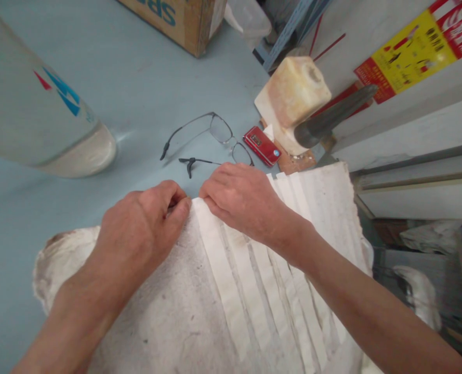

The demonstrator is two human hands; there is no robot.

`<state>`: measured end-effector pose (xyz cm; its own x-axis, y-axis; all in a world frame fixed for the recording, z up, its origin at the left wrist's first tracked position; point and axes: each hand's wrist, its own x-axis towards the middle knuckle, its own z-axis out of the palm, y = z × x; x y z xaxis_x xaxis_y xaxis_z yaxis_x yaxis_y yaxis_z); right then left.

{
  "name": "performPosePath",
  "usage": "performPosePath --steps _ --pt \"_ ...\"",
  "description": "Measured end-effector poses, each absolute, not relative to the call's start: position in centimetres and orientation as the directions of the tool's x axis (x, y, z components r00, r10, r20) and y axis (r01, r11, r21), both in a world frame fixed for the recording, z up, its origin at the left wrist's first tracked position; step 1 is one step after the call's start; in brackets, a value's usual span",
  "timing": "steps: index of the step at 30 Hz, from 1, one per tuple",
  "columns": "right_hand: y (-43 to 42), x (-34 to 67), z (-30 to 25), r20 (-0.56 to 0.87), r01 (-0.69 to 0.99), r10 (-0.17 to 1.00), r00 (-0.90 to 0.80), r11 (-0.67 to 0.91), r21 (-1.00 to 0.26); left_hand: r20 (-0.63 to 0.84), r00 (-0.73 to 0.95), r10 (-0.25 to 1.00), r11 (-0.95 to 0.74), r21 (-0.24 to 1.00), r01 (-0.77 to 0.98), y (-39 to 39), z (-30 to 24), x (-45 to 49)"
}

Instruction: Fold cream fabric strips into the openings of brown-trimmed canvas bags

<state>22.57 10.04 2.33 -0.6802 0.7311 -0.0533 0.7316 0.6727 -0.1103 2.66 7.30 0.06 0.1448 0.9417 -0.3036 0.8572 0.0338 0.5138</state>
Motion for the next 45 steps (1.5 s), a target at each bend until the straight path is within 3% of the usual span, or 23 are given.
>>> performPosePath --steps 6,12,19,22,25,28,31,33,45 --pt "8.9 22.9 0.7 0.123 0.706 0.704 -0.7 0.708 -0.034 -0.287 0.124 0.95 0.043 0.513 0.857 7.3 0.1 2.9" --pt "8.5 24.4 -0.2 0.24 0.591 0.572 -0.784 0.807 0.011 -0.307 0.124 0.944 0.055 0.514 0.856 7.3 -0.1 2.8" --pt "7.8 24.9 -0.7 0.283 0.597 0.597 -0.751 0.796 -0.097 -0.256 0.173 0.951 0.042 0.661 0.749 7.2 -1.1 2.4" --pt "8.1 25.0 0.3 0.215 0.651 0.691 -0.691 0.723 -0.231 -0.279 0.199 0.94 0.091 0.762 0.641 7.3 -0.6 2.0" --pt "9.2 24.9 2.0 0.022 0.71 0.765 -0.643 0.608 -0.355 -0.2 0.066 0.978 0.134 0.832 0.538 7.1 0.7 1.3" --pt "10.2 24.5 3.4 -0.076 0.739 0.777 -0.625 0.557 -0.379 0.031 0.04 0.999 -0.049 0.756 0.653 6.8 1.6 0.6" --pt "10.4 24.1 4.0 -0.093 0.749 0.781 -0.618 0.549 -0.371 0.135 0.315 0.94 -0.326 0.631 0.704 6.6 1.1 1.0" --pt "10.2 24.1 4.0 -0.096 0.749 0.779 -0.62 0.552 -0.366 0.131 0.418 0.899 -0.405 0.614 0.677 6.7 0.2 1.8" --pt "9.6 24.9 3.6 -0.031 0.72 0.752 -0.658 0.616 -0.32 0.08 0.396 0.915 -0.367 0.572 0.734 7.0 0.1 3.5"
